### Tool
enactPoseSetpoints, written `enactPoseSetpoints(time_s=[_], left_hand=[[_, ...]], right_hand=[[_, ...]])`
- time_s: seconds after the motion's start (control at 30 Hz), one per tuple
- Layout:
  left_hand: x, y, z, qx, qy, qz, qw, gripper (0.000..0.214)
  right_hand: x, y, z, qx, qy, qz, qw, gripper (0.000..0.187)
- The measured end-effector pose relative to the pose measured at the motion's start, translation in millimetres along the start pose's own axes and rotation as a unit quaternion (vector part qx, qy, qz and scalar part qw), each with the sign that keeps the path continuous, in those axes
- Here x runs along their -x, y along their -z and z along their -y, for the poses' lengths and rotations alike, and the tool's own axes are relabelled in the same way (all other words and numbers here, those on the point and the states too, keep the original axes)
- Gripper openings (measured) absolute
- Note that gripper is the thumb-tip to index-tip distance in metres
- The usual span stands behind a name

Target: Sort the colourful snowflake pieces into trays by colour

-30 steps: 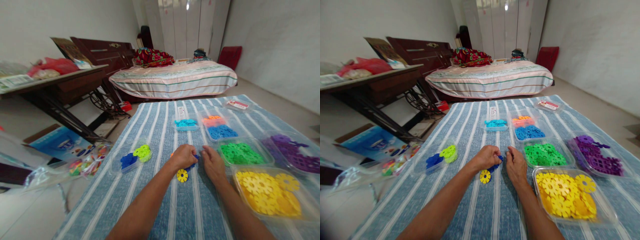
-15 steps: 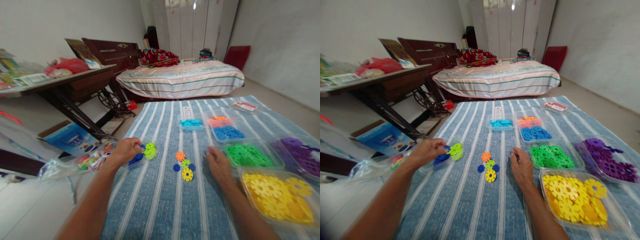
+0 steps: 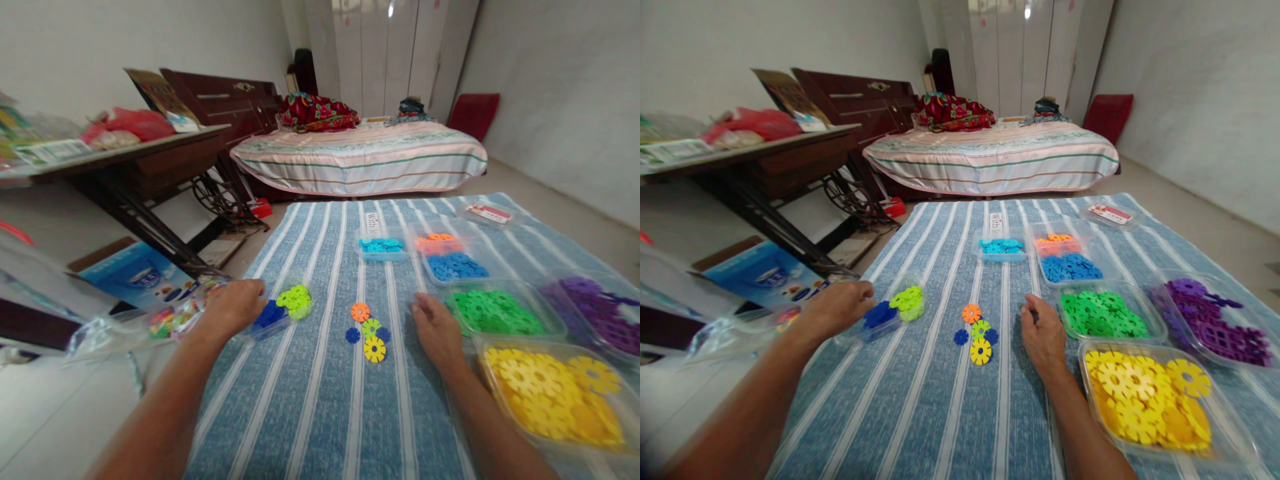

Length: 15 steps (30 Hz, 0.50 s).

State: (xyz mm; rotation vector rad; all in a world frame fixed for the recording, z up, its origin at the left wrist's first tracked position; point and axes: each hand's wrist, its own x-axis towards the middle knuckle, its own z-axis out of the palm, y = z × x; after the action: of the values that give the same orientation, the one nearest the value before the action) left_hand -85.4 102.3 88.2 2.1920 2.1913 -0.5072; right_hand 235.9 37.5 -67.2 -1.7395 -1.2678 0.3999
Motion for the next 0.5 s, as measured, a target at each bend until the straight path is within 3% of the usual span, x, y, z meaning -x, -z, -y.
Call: enactPoseSetpoints(time_s=[0.1, 0.17, 0.27, 0.37, 0.5], left_hand=[[17.1, -1.5, -30.2, 0.071, -0.109, -0.03, 0.991, 0.024], [28.1, -10.2, -56.3, 0.128, -0.21, 0.003, 0.969, 0.021], [39.2, -27.9, -93.4, 0.137, -0.283, 0.023, 0.949, 0.017], [41.4, -40.6, -116.4, 0.118, -0.268, 0.019, 0.956, 0.017], [34.4, -47.5, -123.4, 0.118, -0.241, 0.023, 0.963, 0.019]], right_hand=[[0.1, -1.1, -1.9, -0.008, 0.005, -0.004, 1.0, 0.041], [0.4, -1.7, -3.5, -0.015, 0.006, -0.004, 1.0, 0.04], [0.5, -2.0, -4.8, -0.014, 0.005, -0.003, 1.0, 0.04], [0.3, -1.8, -4.9, -0.013, 0.01, -0.005, 1.0, 0.038], [-0.1, -1.7, -4.0, -0.017, 0.015, -0.004, 1.0, 0.038]])
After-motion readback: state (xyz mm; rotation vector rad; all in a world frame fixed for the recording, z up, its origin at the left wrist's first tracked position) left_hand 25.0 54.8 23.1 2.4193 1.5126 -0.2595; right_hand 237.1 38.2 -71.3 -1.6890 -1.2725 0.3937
